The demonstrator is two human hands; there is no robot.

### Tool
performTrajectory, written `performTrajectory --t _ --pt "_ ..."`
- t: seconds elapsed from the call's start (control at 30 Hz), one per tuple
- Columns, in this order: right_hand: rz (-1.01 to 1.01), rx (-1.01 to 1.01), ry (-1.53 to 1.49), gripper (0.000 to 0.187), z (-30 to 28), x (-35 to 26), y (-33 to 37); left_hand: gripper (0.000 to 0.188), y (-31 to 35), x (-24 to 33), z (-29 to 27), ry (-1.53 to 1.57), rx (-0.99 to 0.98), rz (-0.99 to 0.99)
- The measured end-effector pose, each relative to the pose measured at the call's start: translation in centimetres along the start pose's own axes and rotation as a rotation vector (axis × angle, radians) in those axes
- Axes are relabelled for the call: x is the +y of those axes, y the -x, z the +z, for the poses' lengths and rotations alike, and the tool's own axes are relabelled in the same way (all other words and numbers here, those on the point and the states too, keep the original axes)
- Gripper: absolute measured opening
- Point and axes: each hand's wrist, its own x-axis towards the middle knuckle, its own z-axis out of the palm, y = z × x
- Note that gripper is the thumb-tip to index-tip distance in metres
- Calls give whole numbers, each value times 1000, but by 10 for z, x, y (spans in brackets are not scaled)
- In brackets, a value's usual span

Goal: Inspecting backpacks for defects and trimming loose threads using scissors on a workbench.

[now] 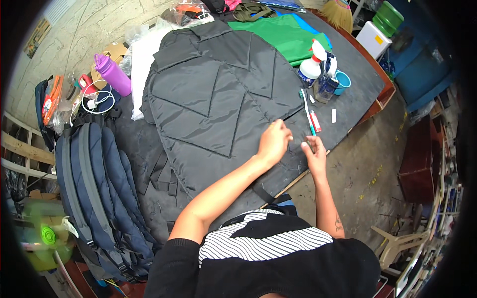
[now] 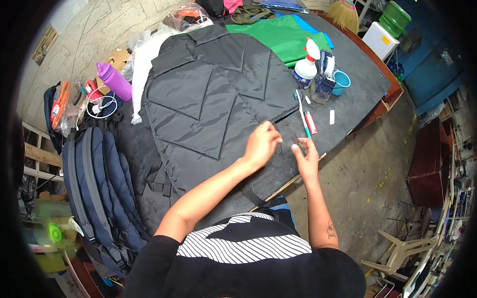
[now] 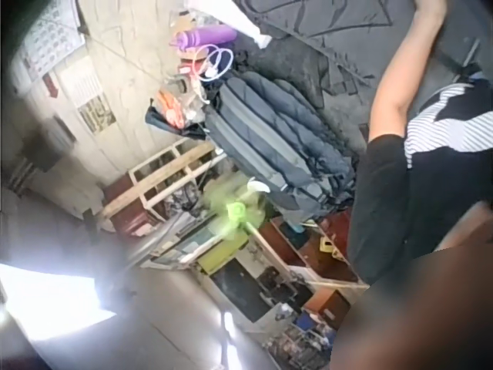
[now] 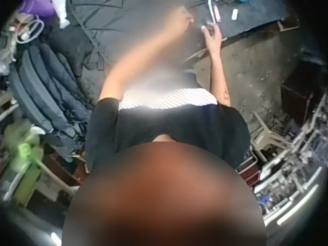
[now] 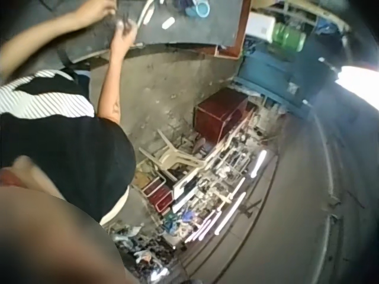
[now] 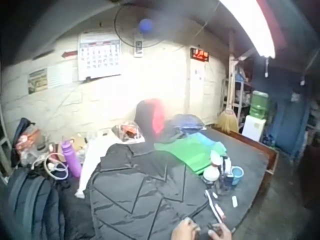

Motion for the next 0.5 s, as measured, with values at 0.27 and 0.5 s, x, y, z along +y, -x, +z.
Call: performTrajectory --t 0.27,0.5 --pt "-212 -42 375 29 25 -62 12 9 -3 -19 -12 319 107 -288" --pt "-361 69 531 21 35 -54 9 8 -3 -15 -14 379 98 -343"
